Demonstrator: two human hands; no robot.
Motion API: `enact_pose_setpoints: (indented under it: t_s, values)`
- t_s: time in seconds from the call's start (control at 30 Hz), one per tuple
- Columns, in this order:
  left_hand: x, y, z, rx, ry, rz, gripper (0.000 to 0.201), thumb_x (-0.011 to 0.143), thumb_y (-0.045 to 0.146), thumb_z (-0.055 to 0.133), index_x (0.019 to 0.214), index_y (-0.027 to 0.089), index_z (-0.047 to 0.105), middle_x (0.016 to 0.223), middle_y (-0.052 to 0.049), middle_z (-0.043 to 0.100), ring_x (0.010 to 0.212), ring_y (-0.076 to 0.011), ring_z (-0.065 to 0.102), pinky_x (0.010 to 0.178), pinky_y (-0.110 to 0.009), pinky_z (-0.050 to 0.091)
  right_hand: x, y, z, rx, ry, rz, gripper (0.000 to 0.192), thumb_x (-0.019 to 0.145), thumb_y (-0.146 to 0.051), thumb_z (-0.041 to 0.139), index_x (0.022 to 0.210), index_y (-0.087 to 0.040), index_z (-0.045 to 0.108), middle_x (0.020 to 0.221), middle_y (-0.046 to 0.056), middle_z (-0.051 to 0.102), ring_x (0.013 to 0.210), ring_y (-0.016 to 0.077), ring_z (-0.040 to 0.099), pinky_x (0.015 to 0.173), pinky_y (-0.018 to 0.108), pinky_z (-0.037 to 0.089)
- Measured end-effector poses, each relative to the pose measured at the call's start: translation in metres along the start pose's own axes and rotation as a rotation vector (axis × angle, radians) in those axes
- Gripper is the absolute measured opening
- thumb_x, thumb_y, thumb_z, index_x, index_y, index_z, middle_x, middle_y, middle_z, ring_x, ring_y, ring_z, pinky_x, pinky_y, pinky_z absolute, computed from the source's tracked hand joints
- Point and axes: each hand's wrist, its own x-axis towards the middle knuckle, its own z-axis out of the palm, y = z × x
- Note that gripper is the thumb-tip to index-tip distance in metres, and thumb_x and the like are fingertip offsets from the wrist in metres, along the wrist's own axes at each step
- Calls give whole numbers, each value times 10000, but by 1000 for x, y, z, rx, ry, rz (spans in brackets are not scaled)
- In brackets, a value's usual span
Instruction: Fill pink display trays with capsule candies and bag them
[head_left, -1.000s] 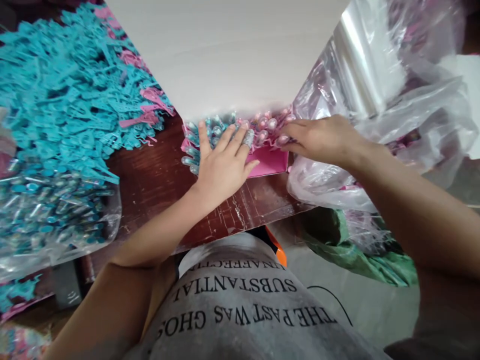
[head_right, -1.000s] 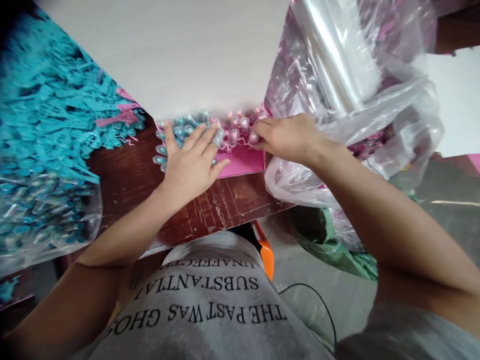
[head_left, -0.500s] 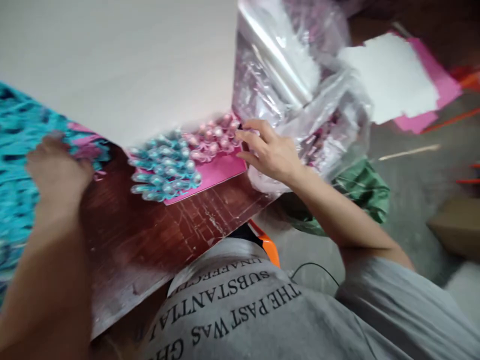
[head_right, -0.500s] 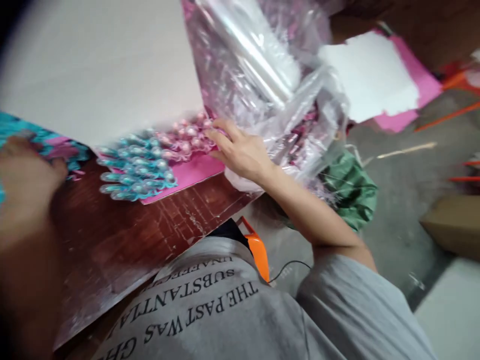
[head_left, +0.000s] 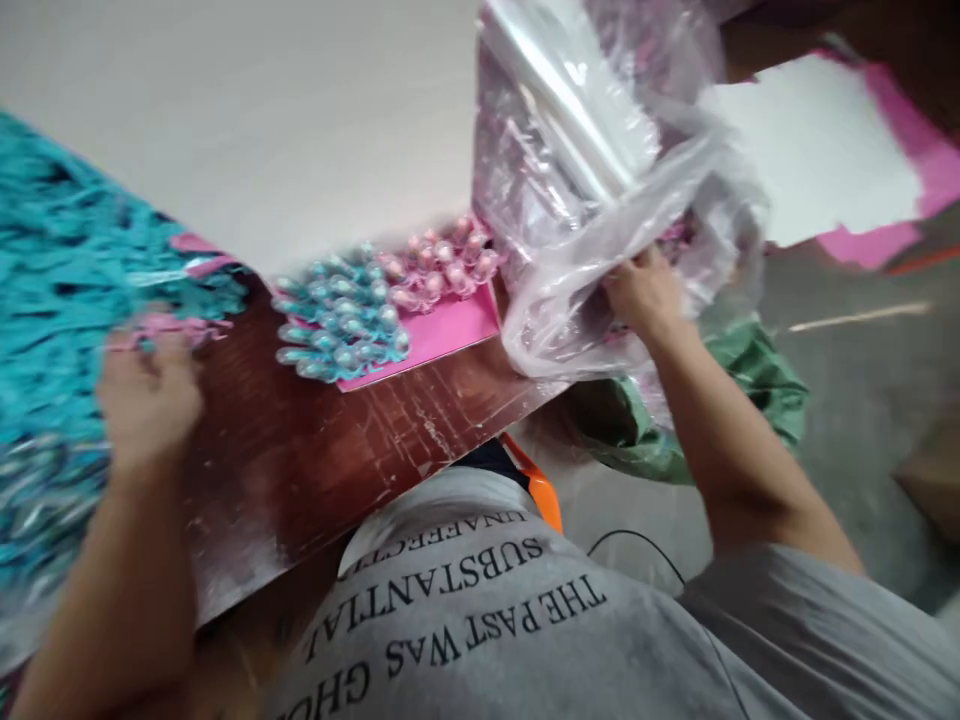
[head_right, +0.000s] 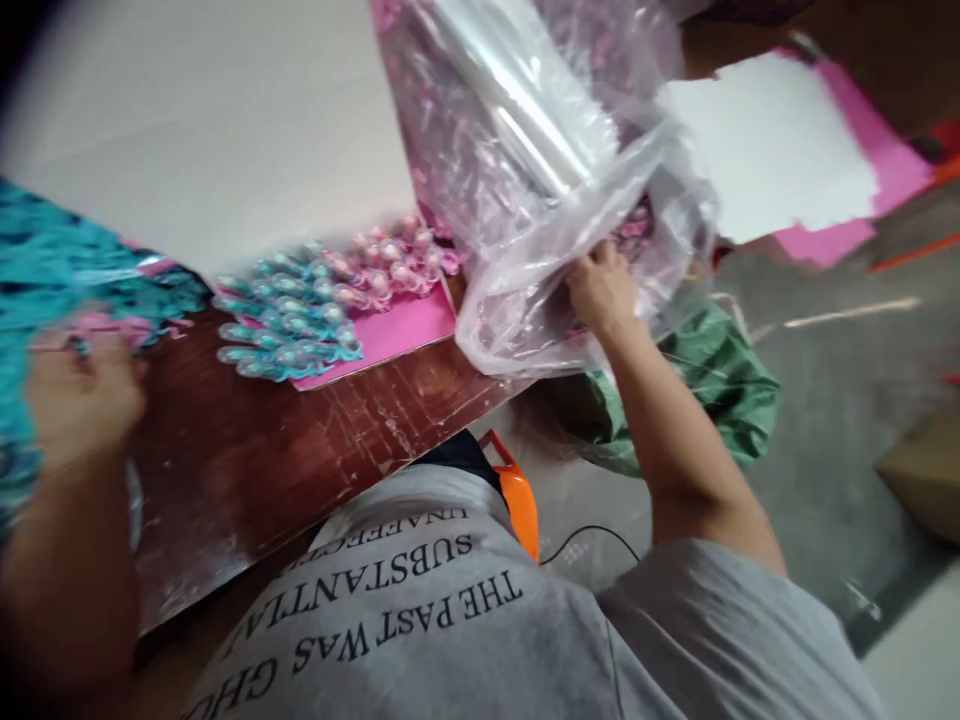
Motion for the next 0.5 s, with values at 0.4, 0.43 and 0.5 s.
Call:
enact_pose_setpoints:
  t_s: [0.4,0.43,0.5]
  values:
    - [-140,66,23,-647,-533,143,181,994,431,782,1028,279,876,1064,-42,838,1030,-195,765,969,-355,616,-122,-88,-65,637,-37,-388,430,1094,-463,531,1509,-551,602,1082,86,728,1056,328,749,946,566,621]
    - [-145,79,31,-686,-613,101,194,976,431,801,1001,255,878,1029,-51,842,979,-193,772,922,-335,623,-135,-111,-65,794,-112,-415,400,1087,-415,582,1477,-497,626,1140,64,753,1050,290,762,960,520,639]
    - [-150,101,46,-746,-737,37,218,950,430,821,932,220,874,977,-61,834,879,-178,762,807,-291,619,-150,-148,-61,1009,-189,-494,325,1067,-352,659,1391,-379,668,1211,47,788,1080,239,779,973,432,657]
